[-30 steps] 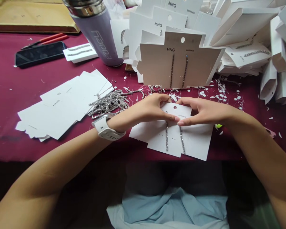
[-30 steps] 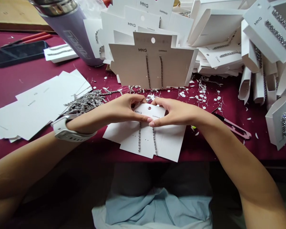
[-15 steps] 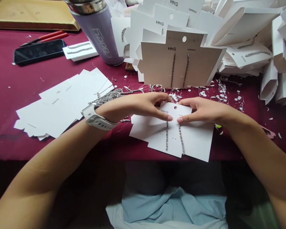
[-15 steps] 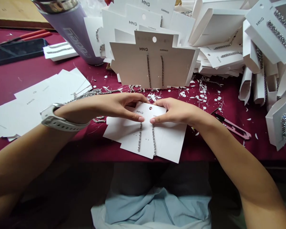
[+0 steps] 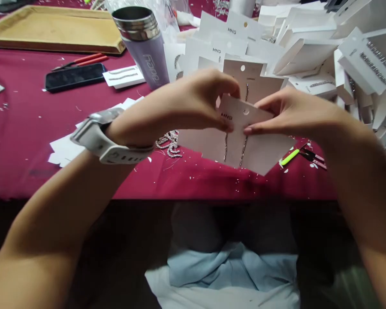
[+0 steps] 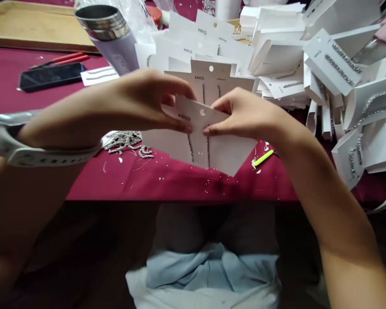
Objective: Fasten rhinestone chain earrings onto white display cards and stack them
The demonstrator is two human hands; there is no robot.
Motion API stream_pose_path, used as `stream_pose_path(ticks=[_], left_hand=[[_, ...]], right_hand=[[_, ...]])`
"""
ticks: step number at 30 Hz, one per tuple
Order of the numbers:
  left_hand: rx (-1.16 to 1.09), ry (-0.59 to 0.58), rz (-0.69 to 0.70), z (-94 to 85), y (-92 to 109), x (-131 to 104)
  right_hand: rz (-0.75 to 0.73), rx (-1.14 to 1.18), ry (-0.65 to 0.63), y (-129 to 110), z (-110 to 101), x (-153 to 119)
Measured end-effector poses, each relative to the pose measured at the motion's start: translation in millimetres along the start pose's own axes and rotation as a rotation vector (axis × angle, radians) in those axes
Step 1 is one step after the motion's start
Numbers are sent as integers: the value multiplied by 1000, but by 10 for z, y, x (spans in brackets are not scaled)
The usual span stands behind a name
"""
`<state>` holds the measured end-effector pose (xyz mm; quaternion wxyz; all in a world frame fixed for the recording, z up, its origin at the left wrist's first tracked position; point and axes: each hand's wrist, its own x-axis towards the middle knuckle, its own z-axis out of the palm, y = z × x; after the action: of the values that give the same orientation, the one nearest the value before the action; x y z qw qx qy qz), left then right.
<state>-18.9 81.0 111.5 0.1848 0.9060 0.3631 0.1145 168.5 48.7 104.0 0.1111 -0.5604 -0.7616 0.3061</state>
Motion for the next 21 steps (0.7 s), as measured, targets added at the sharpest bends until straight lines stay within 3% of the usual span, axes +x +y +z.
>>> stream_pose_path(ticks=[3,5,7,10,14,18,21], left_hand=[[309,279,60,-80,140,-75],[508,392,89,30,155,-164],[609,403,220,248,114,-293],[645,407,439,651,22,-531],[689,428,521,1027,-39,-761],[666,485,598,1082,-84,-793],[607,403,658,1000,-148,-765]], right_hand=[[-176,-288,352,-112,-38,-99],[-285,-560,554,-73,90,-167],[-359,-728,560,41,314,-245],[-575,-845,429,251,694,-377],[-854,-979,547,427,1007,-491],[-886,-968,537,465,1035,-494],[-881,-920,478,464,955,-484]])
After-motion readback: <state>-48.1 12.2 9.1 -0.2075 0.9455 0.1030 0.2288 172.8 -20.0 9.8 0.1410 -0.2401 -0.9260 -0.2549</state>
